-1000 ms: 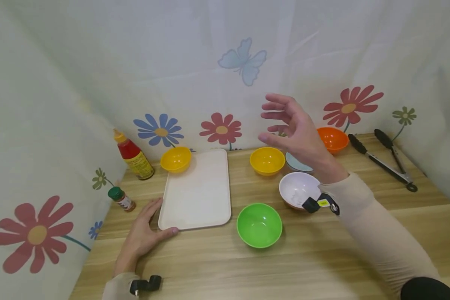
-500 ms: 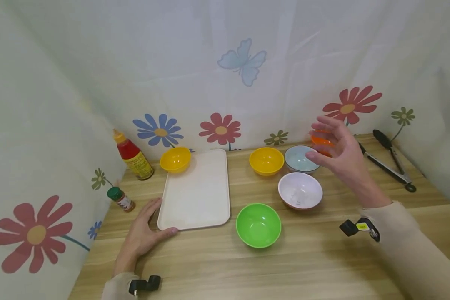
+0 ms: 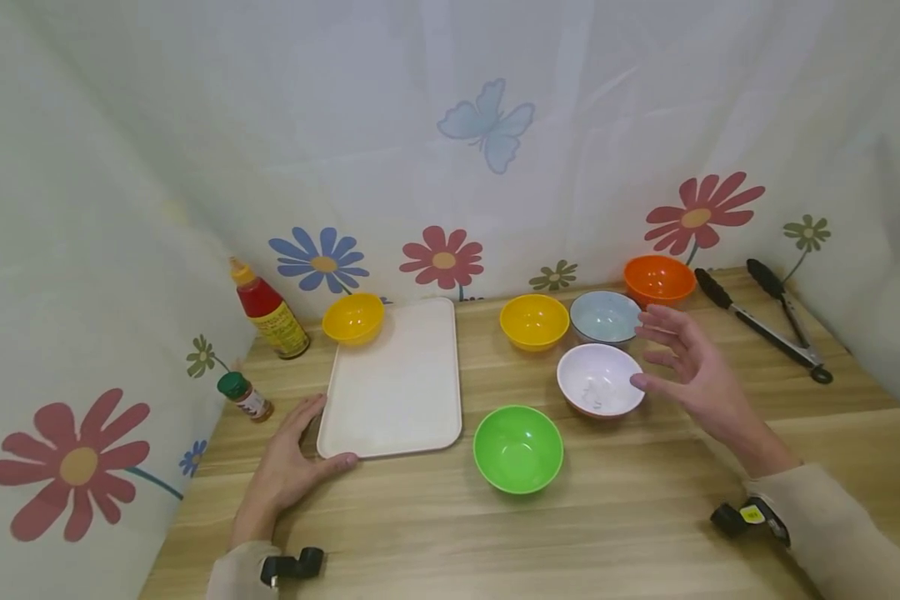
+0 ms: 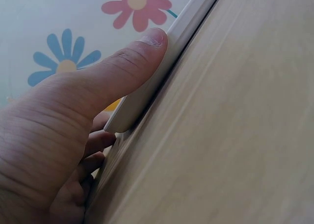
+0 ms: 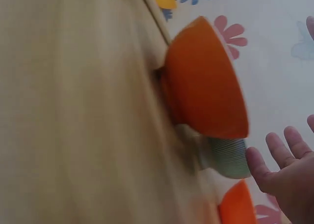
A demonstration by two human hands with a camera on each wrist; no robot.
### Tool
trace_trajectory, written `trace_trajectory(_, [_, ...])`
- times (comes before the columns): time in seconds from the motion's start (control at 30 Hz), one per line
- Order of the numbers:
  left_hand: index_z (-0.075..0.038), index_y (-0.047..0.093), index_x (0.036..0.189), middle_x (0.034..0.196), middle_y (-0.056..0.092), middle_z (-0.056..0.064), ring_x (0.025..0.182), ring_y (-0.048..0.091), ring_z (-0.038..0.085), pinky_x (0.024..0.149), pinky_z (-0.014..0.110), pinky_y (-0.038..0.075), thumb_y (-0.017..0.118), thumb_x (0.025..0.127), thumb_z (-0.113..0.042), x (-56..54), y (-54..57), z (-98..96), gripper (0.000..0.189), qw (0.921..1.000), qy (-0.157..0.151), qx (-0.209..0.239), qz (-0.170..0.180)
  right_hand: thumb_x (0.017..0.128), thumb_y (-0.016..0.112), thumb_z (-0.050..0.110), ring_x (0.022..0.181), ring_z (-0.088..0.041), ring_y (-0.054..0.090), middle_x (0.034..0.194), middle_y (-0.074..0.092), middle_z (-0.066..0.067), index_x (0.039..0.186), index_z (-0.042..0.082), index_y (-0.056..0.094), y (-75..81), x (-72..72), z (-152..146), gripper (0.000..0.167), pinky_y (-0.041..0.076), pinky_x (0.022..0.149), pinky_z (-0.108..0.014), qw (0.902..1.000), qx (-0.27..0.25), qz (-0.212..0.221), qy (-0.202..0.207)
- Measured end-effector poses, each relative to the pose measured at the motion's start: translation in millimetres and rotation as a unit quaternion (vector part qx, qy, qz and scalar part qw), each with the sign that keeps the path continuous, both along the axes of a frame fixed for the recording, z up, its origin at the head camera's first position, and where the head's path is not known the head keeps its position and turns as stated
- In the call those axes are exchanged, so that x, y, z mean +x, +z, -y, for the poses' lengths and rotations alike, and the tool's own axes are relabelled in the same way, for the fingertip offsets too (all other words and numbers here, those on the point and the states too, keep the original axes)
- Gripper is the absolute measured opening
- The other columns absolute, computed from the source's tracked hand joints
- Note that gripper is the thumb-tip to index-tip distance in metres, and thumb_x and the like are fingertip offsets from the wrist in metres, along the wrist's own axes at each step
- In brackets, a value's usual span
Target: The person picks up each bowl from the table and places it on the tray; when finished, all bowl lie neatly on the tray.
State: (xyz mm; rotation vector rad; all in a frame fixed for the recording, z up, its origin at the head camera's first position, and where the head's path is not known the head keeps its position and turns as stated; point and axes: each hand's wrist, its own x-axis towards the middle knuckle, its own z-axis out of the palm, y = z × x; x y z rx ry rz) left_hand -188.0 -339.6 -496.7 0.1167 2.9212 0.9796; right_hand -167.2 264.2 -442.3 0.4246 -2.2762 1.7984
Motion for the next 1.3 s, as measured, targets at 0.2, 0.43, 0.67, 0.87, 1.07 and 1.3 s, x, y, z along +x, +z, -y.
trace_trajectory(0.2, [-0.018,0.033,0.176,0.184,0.022,0.021,0.168,0.021,0.050,0.134,0.075,0.021,0.097,0.076,-0.067,0.4,-0.1,0.6,0.129,1.0000,0.002,0.006,-0.001,0.096,0.085,0.001,0.153,-0.029,0.049,0.172,0.041,-0.019,0.171,0.009,0.035,-19.3,4.8,4,0.090,0.049,0.112,-0.009,0.9982,0.025,0.053,0.009])
trace_trajectory(0.43, [-0.019,0.034,0.176,0.184,0.023,0.021,0.168,0.021,0.050,0.135,0.075,0.021,0.098,0.076,-0.067,-0.4,-0.4,0.3,0.128,1.0000,0.002,0.008,-0.005,0.095,0.090,0.009,0.158,-0.047,0.042,0.173,0.042,-0.018,0.170,0.007,0.033,-30.8,3.4,7,0.094,0.042,0.112,-0.004,0.9960,0.044,0.078,0.008])
trace_trajectory(0.67, [-0.021,0.032,0.177,0.184,0.020,0.022,0.168,0.020,0.051,0.134,0.076,0.022,0.096,0.076,-0.069,-1.3,2.5,-3.1,0.129,1.0000,0.006,-0.002,0.003,0.094,0.093,0.016,0.159,-0.047,0.040,0.176,0.037,-0.020,0.175,0.011,0.028,-43.3,1.6,5,0.104,0.037,0.111,0.000,0.9922,0.082,0.093,0.012])
trace_trajectory(0.87, [-0.020,0.032,0.177,0.184,0.020,0.023,0.167,0.021,0.052,0.133,0.076,0.022,0.097,0.078,-0.066,-0.8,4.5,-4.4,0.127,1.0000,0.001,0.002,0.000,0.089,0.098,0.029,0.158,-0.049,0.038,0.176,0.036,-0.022,0.177,0.014,0.023,-43.5,2.1,6,0.117,0.033,0.134,-0.064,0.9847,0.129,0.117,0.004])
trace_trajectory(1.07, [-0.020,0.033,0.176,0.184,0.020,0.022,0.167,0.020,0.052,0.134,0.076,0.021,0.097,0.078,-0.066,0.0,4.1,-3.3,0.126,1.0000,0.001,0.005,0.002,0.086,0.100,0.033,0.158,-0.051,0.038,0.174,0.037,-0.024,0.176,0.013,0.024,-44.8,1.4,9,0.120,0.029,0.129,-0.078,0.9836,0.131,0.125,0.000])
trace_trajectory(1.3, [-0.019,0.033,0.176,0.184,0.021,0.022,0.167,0.021,0.052,0.134,0.076,0.020,0.097,0.078,-0.066,0.8,3.2,-3.2,0.126,1.0000,0.005,0.006,0.006,0.084,0.101,0.036,0.157,-0.049,0.039,0.173,0.039,-0.022,0.176,0.013,0.025,-47.3,-2.4,11,0.122,0.030,0.130,-0.078,0.9830,0.135,0.125,-0.003])
